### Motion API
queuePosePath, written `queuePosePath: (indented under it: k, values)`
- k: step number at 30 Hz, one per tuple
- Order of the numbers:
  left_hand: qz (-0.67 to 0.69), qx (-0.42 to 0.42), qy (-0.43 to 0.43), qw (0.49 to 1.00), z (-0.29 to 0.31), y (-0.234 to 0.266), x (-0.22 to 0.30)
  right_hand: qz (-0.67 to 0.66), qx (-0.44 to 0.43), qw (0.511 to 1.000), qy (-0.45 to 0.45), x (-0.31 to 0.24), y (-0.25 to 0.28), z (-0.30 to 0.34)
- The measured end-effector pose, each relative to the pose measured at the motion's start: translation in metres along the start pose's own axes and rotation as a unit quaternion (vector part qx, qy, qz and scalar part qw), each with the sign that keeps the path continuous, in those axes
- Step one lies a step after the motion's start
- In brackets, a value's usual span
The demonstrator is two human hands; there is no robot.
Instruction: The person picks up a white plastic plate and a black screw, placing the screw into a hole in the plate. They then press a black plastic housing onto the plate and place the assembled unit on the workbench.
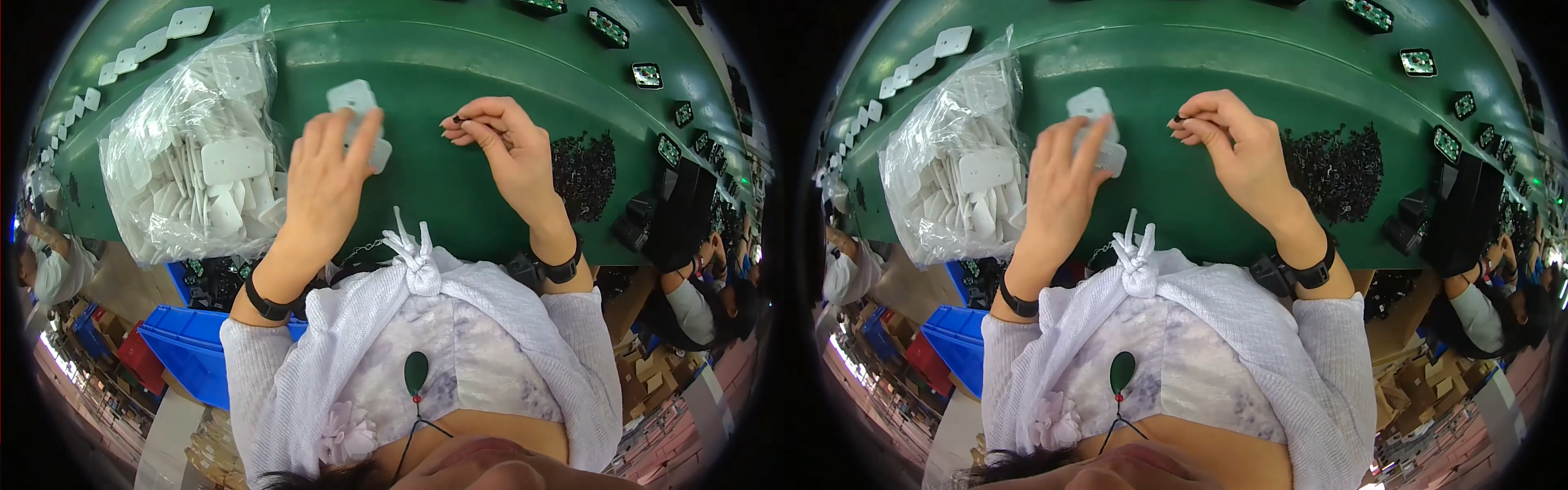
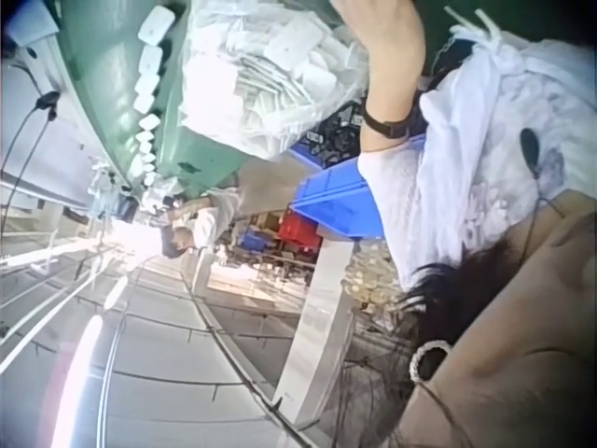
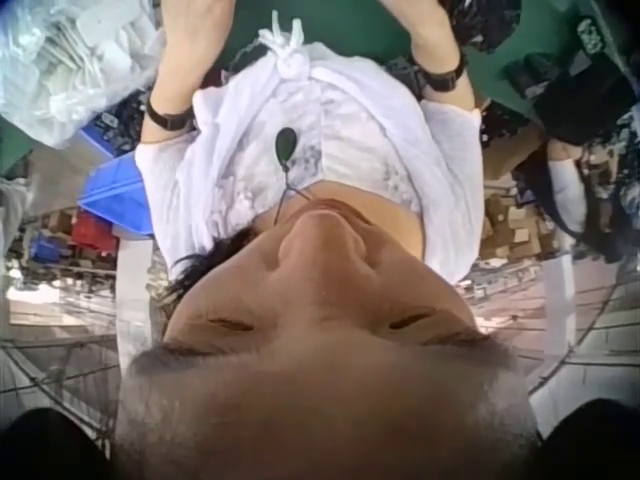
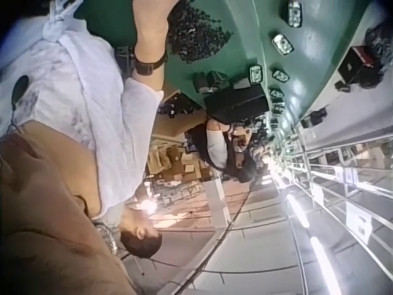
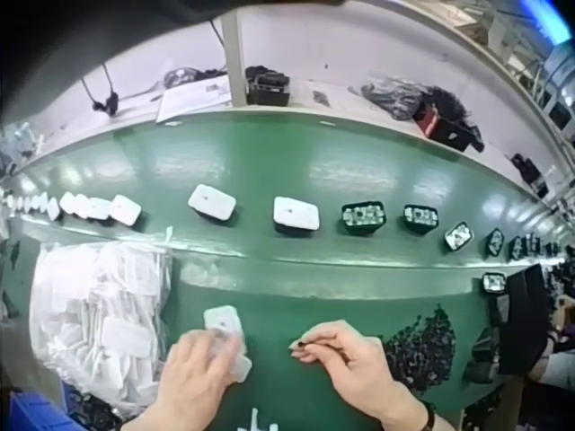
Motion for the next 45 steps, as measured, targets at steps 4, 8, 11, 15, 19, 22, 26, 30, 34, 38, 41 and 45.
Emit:
queuePosePath:
  k: [4, 8, 11, 15, 19, 22, 26, 30, 34, 38, 41, 45]
  values:
    - [0.040, 0.054, 0.063, 0.996, -0.002, -0.002, -0.019, -0.004, -0.042, 0.999, -0.023, 0.003, -0.010, -0.001]
    - [0.090, 0.081, 0.056, 0.991, 0.001, -0.008, -0.025, -0.021, -0.033, 0.999, -0.033, 0.006, -0.017, -0.002]
    - [0.135, 0.139, 0.015, 0.981, 0.000, -0.002, -0.024, -0.087, -0.026, 0.994, -0.060, 0.007, -0.023, -0.004]
    - [0.286, 0.137, 0.016, 0.948, -0.002, 0.002, -0.022, -0.108, -0.029, 0.993, -0.049, 0.001, -0.031, -0.009]
    - [0.356, 0.125, -0.025, 0.926, -0.012, 0.006, -0.012, -0.080, -0.045, 0.995, -0.041, -0.003, -0.040, -0.010]
    - [0.365, 0.150, -0.045, 0.918, -0.013, 0.007, -0.008, -0.043, -0.045, 0.997, -0.050, -0.005, -0.042, -0.009]
    - [0.369, 0.125, -0.029, 0.921, -0.014, 0.003, -0.004, -0.009, -0.043, 0.998, -0.048, -0.005, -0.042, -0.006]
    - [0.404, 0.143, -0.047, 0.902, -0.016, -0.002, -0.003, -0.013, -0.029, 0.997, -0.064, -0.003, -0.040, -0.001]
    - [0.510, 0.060, 0.012, 0.858, -0.019, -0.014, -0.003, 0.041, 0.000, 0.999, -0.009, -0.010, -0.033, 0.003]
    - [0.594, -0.077, 0.074, 0.797, -0.019, -0.029, 0.002, 0.109, 0.026, 0.993, 0.026, -0.014, -0.028, 0.007]
    - [0.749, -0.094, 0.088, 0.650, -0.018, -0.039, 0.007, 0.140, 0.065, 0.987, 0.036, -0.017, -0.025, 0.009]
    - [0.802, -0.095, 0.060, 0.586, -0.020, -0.044, 0.010, 0.144, 0.091, 0.984, 0.042, -0.014, -0.018, 0.008]
Point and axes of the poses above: each hand's wrist, its own z-axis away from the middle knuckle, its own y-axis out of the back of the hand, x = y × z, the point moved 8 cm from there along -z, towards the middle knuckle, and after that the axes turned 8 degrees about -x, right-handed, at the moved point
